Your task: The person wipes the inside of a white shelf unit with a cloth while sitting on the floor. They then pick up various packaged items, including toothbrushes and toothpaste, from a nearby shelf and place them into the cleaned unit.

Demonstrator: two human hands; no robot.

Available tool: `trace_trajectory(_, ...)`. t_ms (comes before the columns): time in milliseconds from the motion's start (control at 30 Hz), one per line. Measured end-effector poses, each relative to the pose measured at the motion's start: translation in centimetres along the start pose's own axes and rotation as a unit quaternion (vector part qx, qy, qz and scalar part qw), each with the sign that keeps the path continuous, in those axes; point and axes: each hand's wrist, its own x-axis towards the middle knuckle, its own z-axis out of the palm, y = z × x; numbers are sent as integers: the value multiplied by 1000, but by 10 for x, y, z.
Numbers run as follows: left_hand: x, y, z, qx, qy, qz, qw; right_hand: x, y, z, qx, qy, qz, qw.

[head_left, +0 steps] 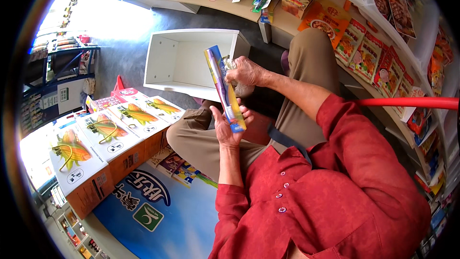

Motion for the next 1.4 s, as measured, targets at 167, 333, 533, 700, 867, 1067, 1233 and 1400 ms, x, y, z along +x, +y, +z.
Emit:
trace_trajectory(167,11,13,7,121,-40,-50,991,-15,0,18,130,-90,34,987)
trace_trajectory(333,19,16,2,96,127,93,983,-8,-24,4,117,102,157,975)
trace_trajectory(533,61,26,-21,132,48,237,961,-39,-47,34,-125,-21,-115,985)
trace_trajectory(700,56,65,2,63,184,313,930,-37,-37,13,-300,-147,-214,918)
trace_trajectory(867,32,87,28,161,102,296,936,-37,-9,-6,-313,-49,-143,938)
trace_trajectory(1067,64,39,26,217,72,224,947,-49,-13,22,-171,-36,-169,970)
trace_trajectory(1233,73,58,-7,66,191,131,970,-40,-37,-6,-142,-187,192,953)
trace_trajectory(1400,73,91,-1,234,293,4,927,-40,-27,-34,-250,-99,260,928)
